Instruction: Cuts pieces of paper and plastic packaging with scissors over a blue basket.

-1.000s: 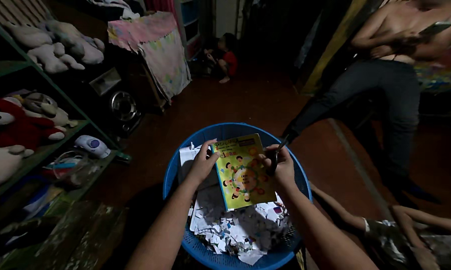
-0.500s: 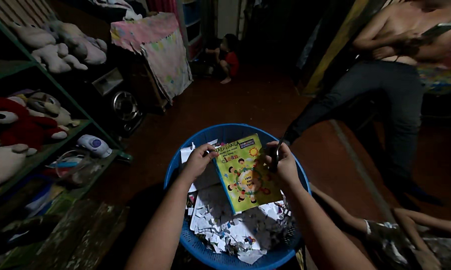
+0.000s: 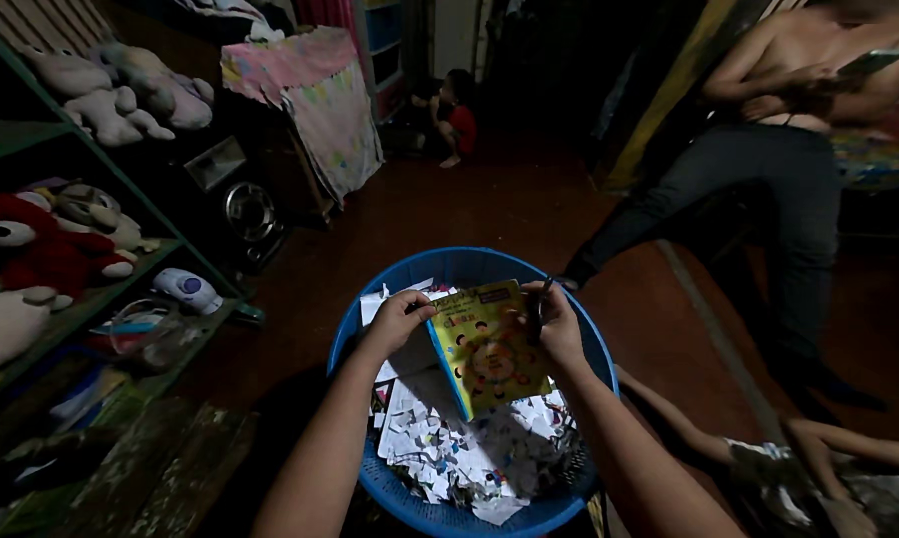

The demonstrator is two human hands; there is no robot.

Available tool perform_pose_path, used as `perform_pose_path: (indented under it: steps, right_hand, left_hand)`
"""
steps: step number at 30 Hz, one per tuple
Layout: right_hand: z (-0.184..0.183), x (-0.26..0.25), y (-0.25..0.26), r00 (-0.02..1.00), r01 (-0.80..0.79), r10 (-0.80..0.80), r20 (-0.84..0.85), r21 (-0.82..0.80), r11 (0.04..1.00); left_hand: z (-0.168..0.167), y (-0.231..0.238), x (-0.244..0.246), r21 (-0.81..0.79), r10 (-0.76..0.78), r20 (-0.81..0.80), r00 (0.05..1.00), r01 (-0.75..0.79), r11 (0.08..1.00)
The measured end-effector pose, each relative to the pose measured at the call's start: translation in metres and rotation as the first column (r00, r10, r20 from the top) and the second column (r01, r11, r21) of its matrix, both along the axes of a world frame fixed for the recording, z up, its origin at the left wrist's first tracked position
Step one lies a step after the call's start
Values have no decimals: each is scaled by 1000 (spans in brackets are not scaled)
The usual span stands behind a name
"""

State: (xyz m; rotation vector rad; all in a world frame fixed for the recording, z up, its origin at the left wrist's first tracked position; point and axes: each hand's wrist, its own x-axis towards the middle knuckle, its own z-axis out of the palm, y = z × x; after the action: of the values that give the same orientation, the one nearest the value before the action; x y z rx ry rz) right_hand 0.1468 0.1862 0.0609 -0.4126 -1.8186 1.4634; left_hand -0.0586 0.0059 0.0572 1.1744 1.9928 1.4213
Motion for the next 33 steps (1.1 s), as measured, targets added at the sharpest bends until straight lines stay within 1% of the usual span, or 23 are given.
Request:
perform_pose_path:
  steps: [2,5,8,11,16,18,20,21,22,23,25,27,30,33]
  right_hand:
    - [1,-3,-3,1000,21,-22,-20,-26,999]
    - [4,-6,-6,997,67,-62,41,-153,986]
    - [4,-8,-9,989,123,-99,111,-234,965]
    - [6,-7,-11,983,144,-100,155,-304,942]
    - [5,-7,-14,989,119,-73,129,-402,908]
    - [5,-6,-12,986,141,-91,139,-409,902]
    - [4,0,-1,979,191,-147,139,-400,896]
    - [3,4,5,978,206,-175,113,-408,889]
    - [3,6,11,977,212,-195,83,-418,883]
    - [3,5,13,977,209,-206,53,-426,881]
    - [0,1,11,977,189,-214,-7,-439,878]
    - [2,0,12,973,171,-224,-63,-462,870]
    - [5,3,17,963,177,-258,-82,-529,830]
    - [3,10,26,939,247,-337,-69,-546,801]
  left_hand:
    - [-2,0,0,51,2,54,999,-5,999]
    - [-9,3,1,203,-3,234,972,-46,978]
    - [-11,6,4,251,22,338,941,-113,962]
    - [-12,8,7,275,32,371,928,-143,951]
    - [-12,12,9,282,65,390,918,-187,941]
    - [-11,10,7,267,132,392,910,-250,931]
    - [-11,2,-4,270,251,429,868,-388,881]
    - [-12,-3,-12,288,297,447,844,-450,845]
    - [-12,-5,-17,317,315,448,837,-478,819]
    - [-11,-4,-18,344,305,437,846,-470,813]
    - [-13,1,-12,347,271,418,867,-428,834]
    - [-14,3,-15,324,293,415,861,-441,837]
    - [-15,-3,-30,305,400,467,789,-568,765]
    - [-15,-6,-30,336,448,534,717,-666,666]
